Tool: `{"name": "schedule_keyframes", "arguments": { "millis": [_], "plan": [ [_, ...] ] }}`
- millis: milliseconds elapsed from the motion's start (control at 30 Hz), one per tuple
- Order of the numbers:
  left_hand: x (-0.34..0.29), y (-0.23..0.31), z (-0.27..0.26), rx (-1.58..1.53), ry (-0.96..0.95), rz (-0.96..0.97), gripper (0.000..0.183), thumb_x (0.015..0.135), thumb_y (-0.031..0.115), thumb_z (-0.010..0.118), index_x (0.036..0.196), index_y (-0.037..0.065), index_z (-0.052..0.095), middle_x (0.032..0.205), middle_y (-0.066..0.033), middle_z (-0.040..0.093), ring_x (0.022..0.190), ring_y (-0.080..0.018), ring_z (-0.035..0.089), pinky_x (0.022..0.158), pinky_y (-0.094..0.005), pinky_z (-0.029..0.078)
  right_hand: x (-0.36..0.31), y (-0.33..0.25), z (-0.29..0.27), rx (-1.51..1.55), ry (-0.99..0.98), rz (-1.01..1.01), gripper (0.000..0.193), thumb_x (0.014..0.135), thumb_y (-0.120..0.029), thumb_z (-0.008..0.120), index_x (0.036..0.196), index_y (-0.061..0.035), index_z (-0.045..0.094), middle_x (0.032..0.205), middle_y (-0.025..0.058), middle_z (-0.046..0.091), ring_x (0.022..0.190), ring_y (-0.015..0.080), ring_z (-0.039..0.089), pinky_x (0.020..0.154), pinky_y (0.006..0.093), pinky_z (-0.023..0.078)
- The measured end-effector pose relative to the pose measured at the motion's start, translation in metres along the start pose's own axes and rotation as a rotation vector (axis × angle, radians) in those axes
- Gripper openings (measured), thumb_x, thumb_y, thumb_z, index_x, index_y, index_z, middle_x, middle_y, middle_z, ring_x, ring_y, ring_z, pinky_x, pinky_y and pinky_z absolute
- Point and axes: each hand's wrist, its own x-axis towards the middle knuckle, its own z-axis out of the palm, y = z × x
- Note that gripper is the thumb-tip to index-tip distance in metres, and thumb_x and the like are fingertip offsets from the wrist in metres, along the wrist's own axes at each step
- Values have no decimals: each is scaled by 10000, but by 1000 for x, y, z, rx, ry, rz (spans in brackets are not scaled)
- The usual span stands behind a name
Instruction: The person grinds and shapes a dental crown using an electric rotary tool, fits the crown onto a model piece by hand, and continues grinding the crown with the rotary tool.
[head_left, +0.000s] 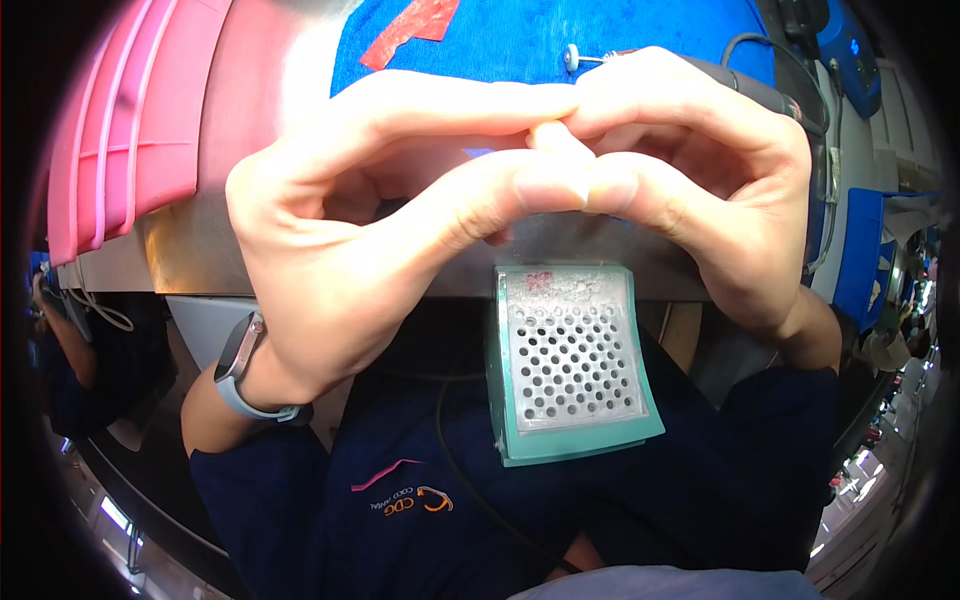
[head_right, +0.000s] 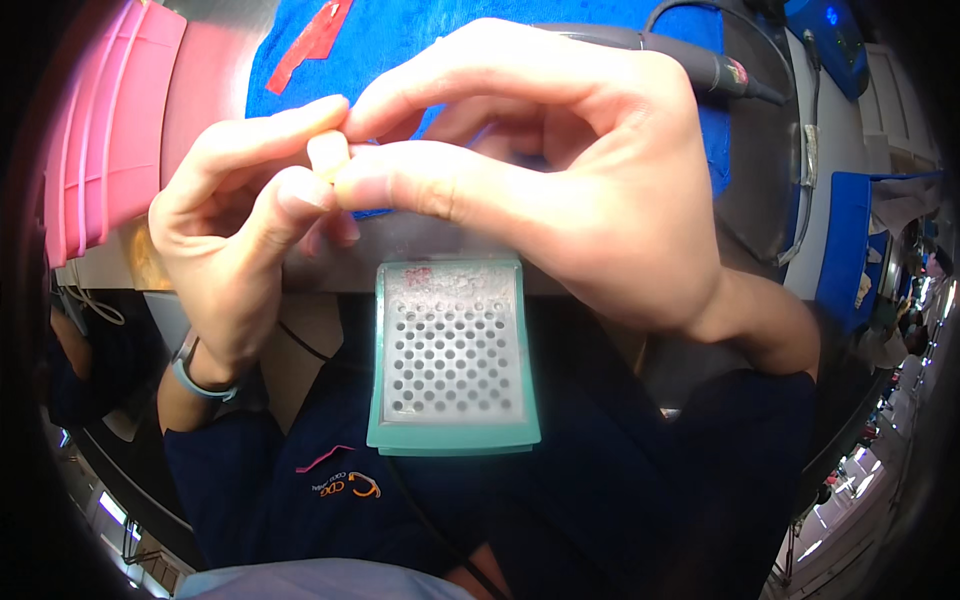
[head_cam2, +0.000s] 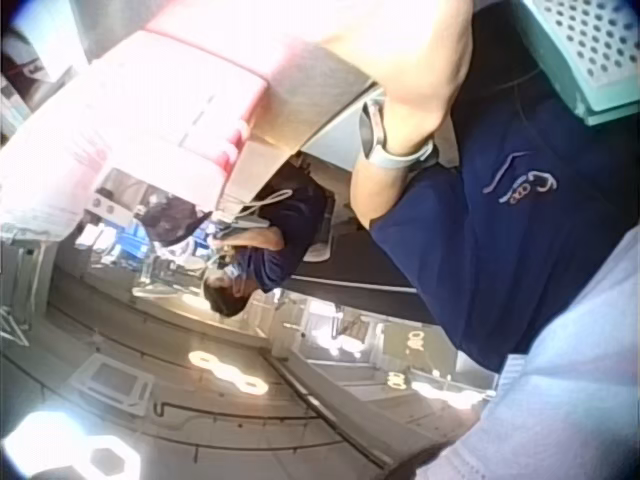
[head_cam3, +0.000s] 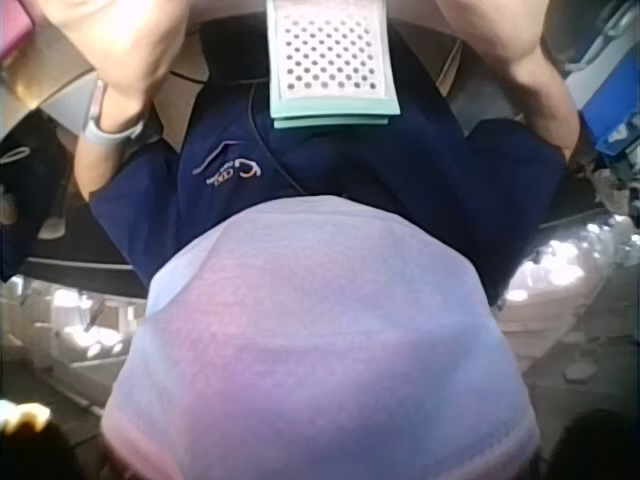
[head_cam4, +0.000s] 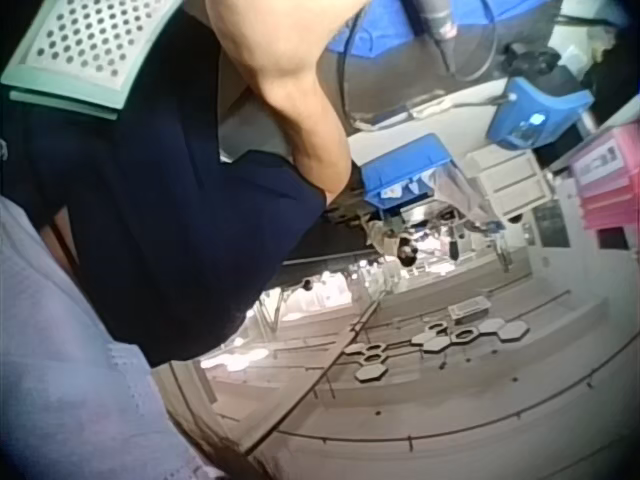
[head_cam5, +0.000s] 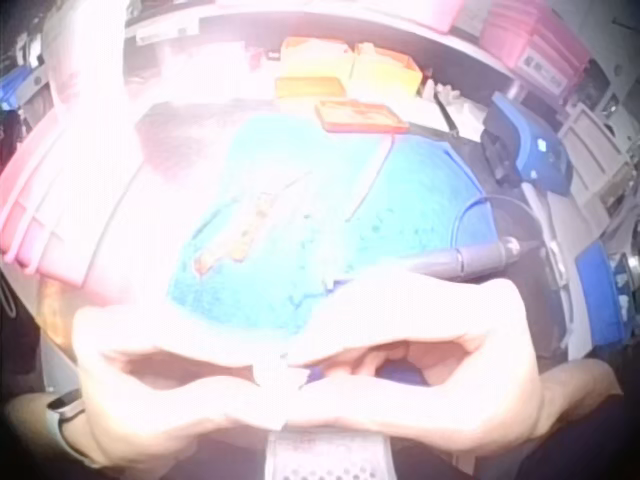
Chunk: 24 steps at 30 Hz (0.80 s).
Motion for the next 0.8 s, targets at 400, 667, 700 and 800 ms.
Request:
{"name": "schedule_keyframes", "arguments": {
  "millis": [400, 667, 700, 800],
  "plan": [
    [3, 4, 1, 136, -33, 8, 297, 942, 105, 580, 1208, -25, 598, 850, -48, 603, 633, -58, 533, 529, -165, 403, -1, -2, 9, 341, 37, 154, 253, 837, -6, 633, 1082, 51, 606, 907, 110, 645, 757, 144, 636, 673, 251, 504],
    [7, 0, -3, 249, -83, 117, 276, 949, 126, 569, 1172, -27, 624, 883, -42, 581, 634, -55, 520, 522, -163, 393, -1, -6, 8, 434, 18, 259, 302, 817, -16, 650, 1103, 64, 593, 852, 128, 654, 746, 158, 639, 673, 260, 507],
    [7, 0, -3, 284, -96, 158, 272, 948, 125, 570, 1167, -27, 627, 892, -46, 583, 634, -54, 520, 521, -161, 392, -1, -6, 8, 444, 17, 270, 305, 818, -18, 650, 1105, 66, 593, 854, 130, 655, 744, 158, 638, 673, 262, 507],
    [7, 6, -2, 311, -84, 107, 256, 947, 119, 571, 1144, -31, 636, 932, -64, 600, 636, -47, 518, 520, -154, 393, -1, -7, 8, 431, -16, 302, 318, 820, -54, 659, 1104, 75, 596, 865, 137, 656, 739, 158, 631, 679, 272, 511]
  ]
}}
